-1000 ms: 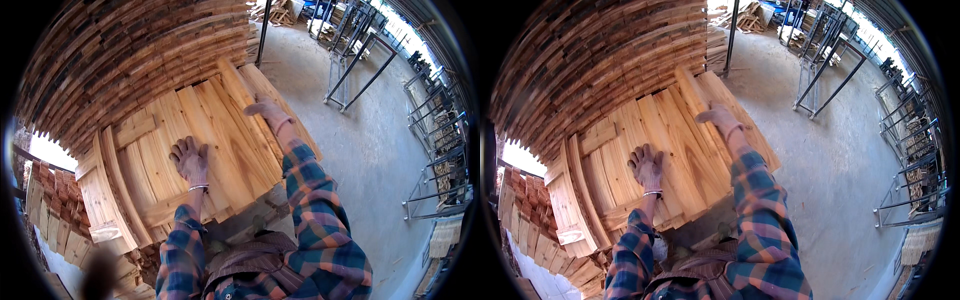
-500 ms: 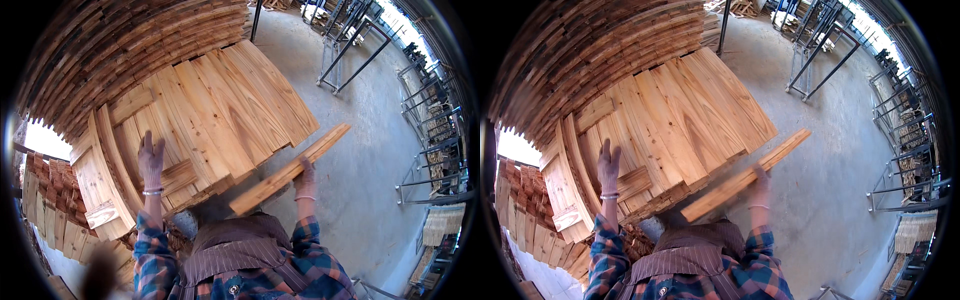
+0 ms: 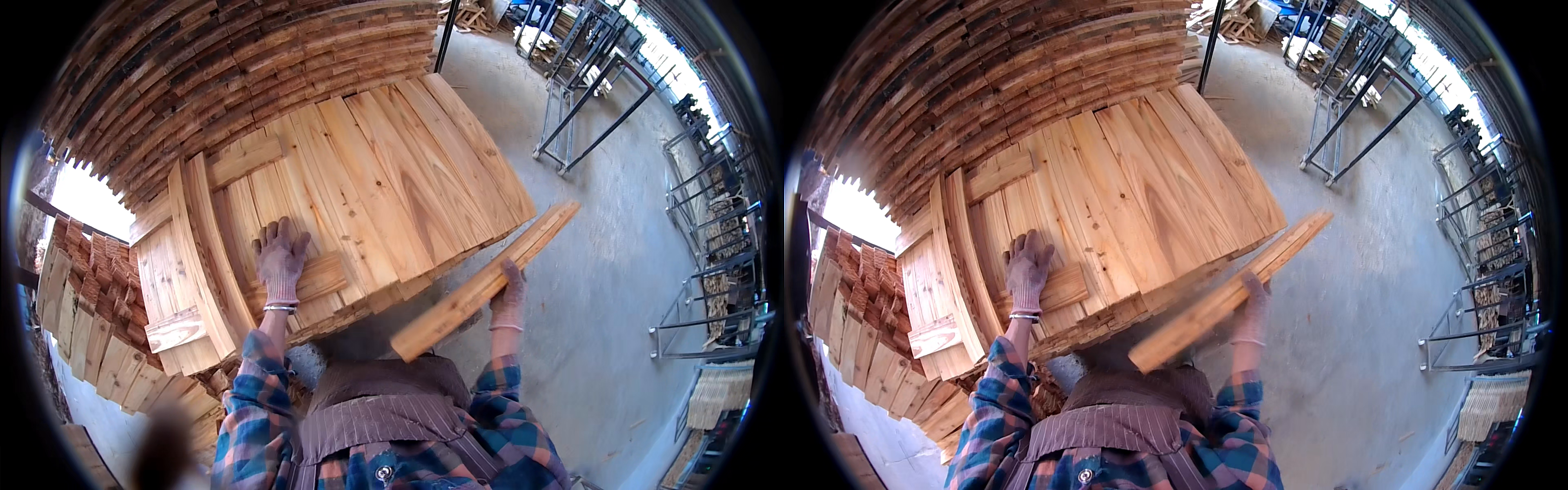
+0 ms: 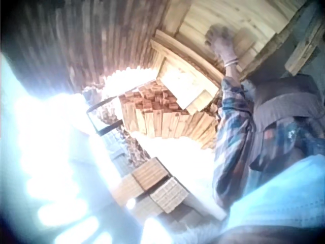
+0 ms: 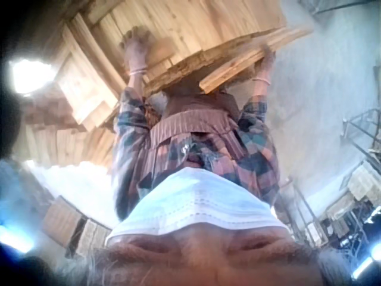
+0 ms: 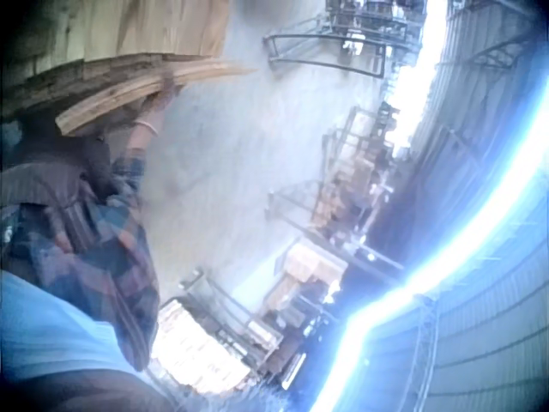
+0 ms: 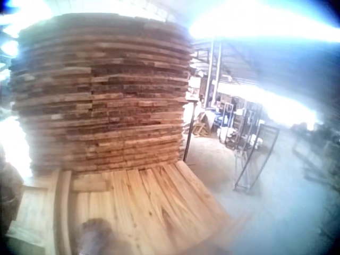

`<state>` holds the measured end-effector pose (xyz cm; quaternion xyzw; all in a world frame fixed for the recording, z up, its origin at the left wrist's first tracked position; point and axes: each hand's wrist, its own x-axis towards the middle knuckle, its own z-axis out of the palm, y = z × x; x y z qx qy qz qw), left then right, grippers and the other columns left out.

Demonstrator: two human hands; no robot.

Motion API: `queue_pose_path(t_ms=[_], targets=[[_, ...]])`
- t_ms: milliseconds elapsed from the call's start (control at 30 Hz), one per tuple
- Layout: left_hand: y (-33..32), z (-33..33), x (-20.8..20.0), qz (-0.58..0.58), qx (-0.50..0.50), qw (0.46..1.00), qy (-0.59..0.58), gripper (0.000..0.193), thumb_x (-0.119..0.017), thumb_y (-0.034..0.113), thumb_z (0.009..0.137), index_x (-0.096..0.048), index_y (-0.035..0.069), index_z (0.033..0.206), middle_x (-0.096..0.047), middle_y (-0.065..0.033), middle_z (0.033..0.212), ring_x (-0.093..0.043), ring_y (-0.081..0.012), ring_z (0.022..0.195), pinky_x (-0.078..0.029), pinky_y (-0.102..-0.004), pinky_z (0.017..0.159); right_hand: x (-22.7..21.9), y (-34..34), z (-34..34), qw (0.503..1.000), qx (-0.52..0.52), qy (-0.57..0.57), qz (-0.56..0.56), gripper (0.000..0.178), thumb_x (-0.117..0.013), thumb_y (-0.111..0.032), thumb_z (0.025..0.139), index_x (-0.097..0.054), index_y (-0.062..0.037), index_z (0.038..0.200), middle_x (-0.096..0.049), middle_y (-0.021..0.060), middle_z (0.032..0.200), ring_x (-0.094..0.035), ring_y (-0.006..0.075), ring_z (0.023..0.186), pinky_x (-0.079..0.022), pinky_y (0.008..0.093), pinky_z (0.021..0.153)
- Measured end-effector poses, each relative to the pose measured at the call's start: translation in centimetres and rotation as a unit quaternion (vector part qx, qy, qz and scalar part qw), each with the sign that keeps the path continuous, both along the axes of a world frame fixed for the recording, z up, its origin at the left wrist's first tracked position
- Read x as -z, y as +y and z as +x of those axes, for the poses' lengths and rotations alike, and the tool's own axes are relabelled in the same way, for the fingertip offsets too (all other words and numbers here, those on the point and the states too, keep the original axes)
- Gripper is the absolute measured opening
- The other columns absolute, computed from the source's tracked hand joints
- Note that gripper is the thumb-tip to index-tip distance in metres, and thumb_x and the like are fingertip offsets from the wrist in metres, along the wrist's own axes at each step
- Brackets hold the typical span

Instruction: The person repeatedly picks up individual wooden planks from a large pile and places them onto a growing stack. The person wears gloves and uses both hands to handle the planks, aligning them carefully on the stack.

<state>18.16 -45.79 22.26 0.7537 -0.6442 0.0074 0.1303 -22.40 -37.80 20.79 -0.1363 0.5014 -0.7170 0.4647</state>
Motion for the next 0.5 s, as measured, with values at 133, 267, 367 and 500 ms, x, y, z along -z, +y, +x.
queue_pose_path(t_ms=[133, 267, 367, 500], targets=[[0.0, 0.1, 0.4, -0.033, 0.007, 0.999, 0.007, 0.056, -0.059, 0.046, 0.087, -0.053, 0.010, 0.129, -0.054, -0.0109, 0.127, -0.047, -0.0310, 0.123, -0.035, -0.0466, 0.104, -4.7, -2.7, -6.0, 0.977, -0.127, 0.173, 0.012, 0.078, -0.068, -0.013, 0.066, -0.044, 0.0041, 0.138, -0.060, 0.0099, 0.105, -0.061, 0.0219, 0.086, -0.052, 0.0322, 0.082], [-0.1, 0.3, 1.3, -0.049, 0.023, 0.999, -0.005, 0.055, -0.061, 0.043, 0.085, -0.055, 0.008, 0.127, -0.053, -0.0120, 0.127, -0.046, -0.0327, 0.123, -0.034, -0.0476, 0.105, -7.9, -10.9, -12.0, 0.928, -0.195, 0.314, 0.057, 0.097, -0.069, -0.006, 0.064, -0.028, 0.0013, 0.151, -0.059, 0.0121, 0.119, -0.060, 0.0187, 0.093, -0.050, 0.0270, 0.081], [0.2, 0.4, 1.1, -0.036, 0.012, 0.999, -0.010, 0.057, -0.062, 0.042, 0.084, -0.054, 0.006, 0.128, -0.053, -0.0132, 0.128, -0.046, -0.0332, 0.123, -0.033, -0.0490, 0.106, -9.9, -18.5, -14.8, 0.897, -0.254, 0.343, 0.115, 0.096, -0.069, -0.006, 0.065, -0.028, 0.0013, 0.151, -0.061, 0.0127, 0.116, -0.061, 0.0190, 0.087, -0.050, 0.0264, 0.079], [-0.1, -0.9, -0.2, 0.015, -0.009, 1.000, -0.016, 0.062, -0.064, 0.041, 0.081, -0.051, 0.006, 0.131, -0.051, -0.0141, 0.131, -0.044, -0.0351, 0.125, -0.032, -0.0489, 0.109, -8.0, -28.8, -17.4, 0.882, -0.321, 0.314, 0.145, 0.088, -0.070, -0.007, 0.065, -0.037, 0.0024, 0.147, -0.064, 0.0134, 0.113, -0.062, 0.0207, 0.084, -0.049, 0.0288, 0.081]])
